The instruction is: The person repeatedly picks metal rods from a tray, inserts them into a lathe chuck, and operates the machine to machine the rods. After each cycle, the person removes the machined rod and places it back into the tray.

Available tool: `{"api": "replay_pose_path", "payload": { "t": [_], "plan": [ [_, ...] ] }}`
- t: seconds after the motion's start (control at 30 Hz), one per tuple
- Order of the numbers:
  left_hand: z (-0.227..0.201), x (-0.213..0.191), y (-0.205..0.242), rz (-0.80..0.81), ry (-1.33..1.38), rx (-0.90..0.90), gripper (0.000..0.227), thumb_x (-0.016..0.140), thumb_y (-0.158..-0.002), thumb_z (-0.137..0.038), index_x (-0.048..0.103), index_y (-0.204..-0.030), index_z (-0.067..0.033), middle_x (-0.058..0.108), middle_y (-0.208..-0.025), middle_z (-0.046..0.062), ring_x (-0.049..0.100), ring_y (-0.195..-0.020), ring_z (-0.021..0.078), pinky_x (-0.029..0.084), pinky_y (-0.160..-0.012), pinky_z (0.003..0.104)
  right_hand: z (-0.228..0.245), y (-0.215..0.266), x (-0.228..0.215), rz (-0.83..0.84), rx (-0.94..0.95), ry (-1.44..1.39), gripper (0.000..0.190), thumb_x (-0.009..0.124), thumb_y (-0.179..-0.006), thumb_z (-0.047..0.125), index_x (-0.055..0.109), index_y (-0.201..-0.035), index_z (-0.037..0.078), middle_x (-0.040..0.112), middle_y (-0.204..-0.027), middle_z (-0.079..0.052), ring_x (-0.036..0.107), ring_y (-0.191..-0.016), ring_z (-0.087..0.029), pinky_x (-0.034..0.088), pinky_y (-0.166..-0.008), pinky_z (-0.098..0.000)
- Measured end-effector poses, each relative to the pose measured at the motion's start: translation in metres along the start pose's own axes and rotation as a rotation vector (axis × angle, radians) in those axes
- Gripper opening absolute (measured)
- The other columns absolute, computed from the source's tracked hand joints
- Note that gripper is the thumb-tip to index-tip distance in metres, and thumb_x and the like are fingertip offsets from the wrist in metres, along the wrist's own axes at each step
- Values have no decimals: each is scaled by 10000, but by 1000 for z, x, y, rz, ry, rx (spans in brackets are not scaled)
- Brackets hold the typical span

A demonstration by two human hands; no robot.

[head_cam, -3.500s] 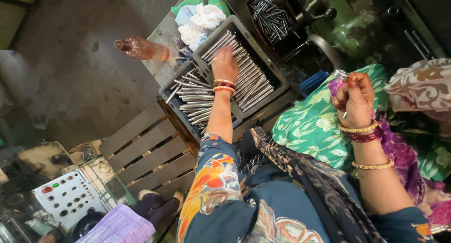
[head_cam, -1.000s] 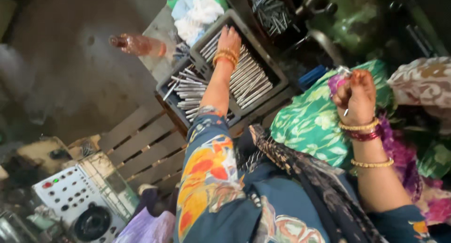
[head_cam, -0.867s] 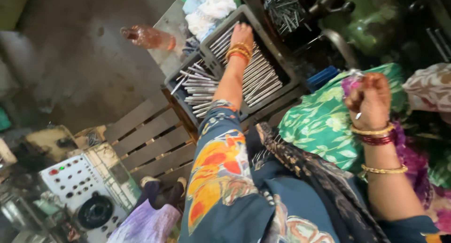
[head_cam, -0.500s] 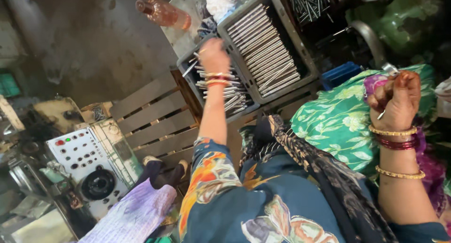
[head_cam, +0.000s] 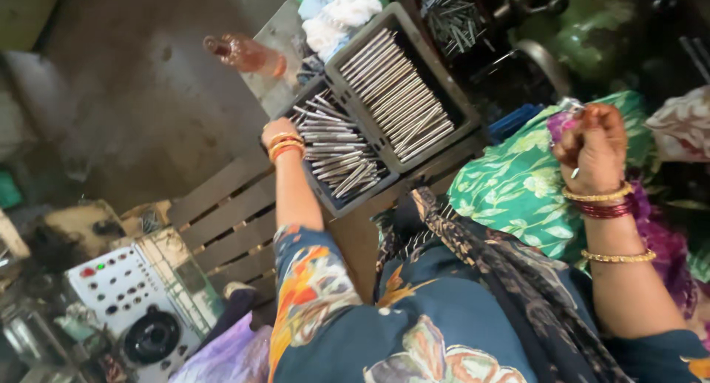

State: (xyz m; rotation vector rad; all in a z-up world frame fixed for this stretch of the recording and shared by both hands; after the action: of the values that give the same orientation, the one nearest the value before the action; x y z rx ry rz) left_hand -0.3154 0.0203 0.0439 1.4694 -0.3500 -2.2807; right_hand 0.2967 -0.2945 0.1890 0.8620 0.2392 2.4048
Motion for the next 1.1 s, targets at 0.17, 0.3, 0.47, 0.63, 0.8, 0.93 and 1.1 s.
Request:
{"api": "replay_pose_path", "payload": {
  "t": [0.17,0.3,0.47,0.63,0.8,0.93,1.1],
  "plan": [
    [57,-33,44,222,400,57,211,676,-949,-238,782,-1015,-69,760,-1043,200,725,-896,329,570,-788,422,-1,-6,9,8,-11,-18,220,686,-1105,360,556,-1107,183,376,-755,47,293,-591,-74,245,-537,-242],
    [2,-119,120,-94,1510,724,245,687,-947,-96,596,-1157,-7,772,-1071,129,739,-904,189,599,-784,334,-2,-11,17,5,89,-34,224,679,-1071,375,555,-1060,189,334,-685,65,279,-549,-62,247,-502,-236],
    [-153,-185,209,3,1911,922,493,598,-972,-54,472,-1447,-95,597,-918,3,478,-622,37,403,-519,175,5,-4,20,2,231,-192,265,601,-1061,410,561,-1004,154,298,-618,61,260,-499,-57,242,-440,-217],
    [-316,-274,353,395,1871,1296,401,536,-1076,-31,521,-1471,-99,645,-1168,-5,545,-850,57,446,-666,211,45,26,38,95,190,-420,279,575,-1093,381,534,-988,126,323,-656,58,291,-520,-56,258,-424,-201],
    [-353,-321,458,608,1539,1423,636,546,-1074,-156,259,-1639,-216,653,-814,36,556,-549,64,483,-476,218,71,60,44,92,161,-381,341,491,-1053,428,545,-971,101,456,-602,-25,423,-457,-151,403,-453,-270],
    [-361,-343,500,853,1531,1485,634,517,-1064,-148,226,-1621,-231,660,-841,56,556,-525,77,457,-434,225,74,74,27,31,178,-333,289,440,-1004,415,565,-1015,155,596,-643,-85,513,-421,-179,345,-364,-211],
    [-375,-319,507,1133,1599,1234,527,536,-1040,-113,341,-1512,-246,580,-795,34,448,-514,43,337,-413,182,90,80,-7,-149,-161,-140,226,544,-1140,270,610,-1037,81,497,-666,3,432,-470,-93,336,-397,-220]
  ]
}}
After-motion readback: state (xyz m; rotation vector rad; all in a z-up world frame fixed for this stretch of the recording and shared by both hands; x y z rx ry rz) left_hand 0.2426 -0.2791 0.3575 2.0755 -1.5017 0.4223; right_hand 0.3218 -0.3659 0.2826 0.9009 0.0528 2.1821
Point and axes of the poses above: each hand's wrist, its own y-axis away from the middle knuckle, its own x-axis out of the palm, z = x × y, the point moved 8 cm from there along -y, towards the middle knuckle
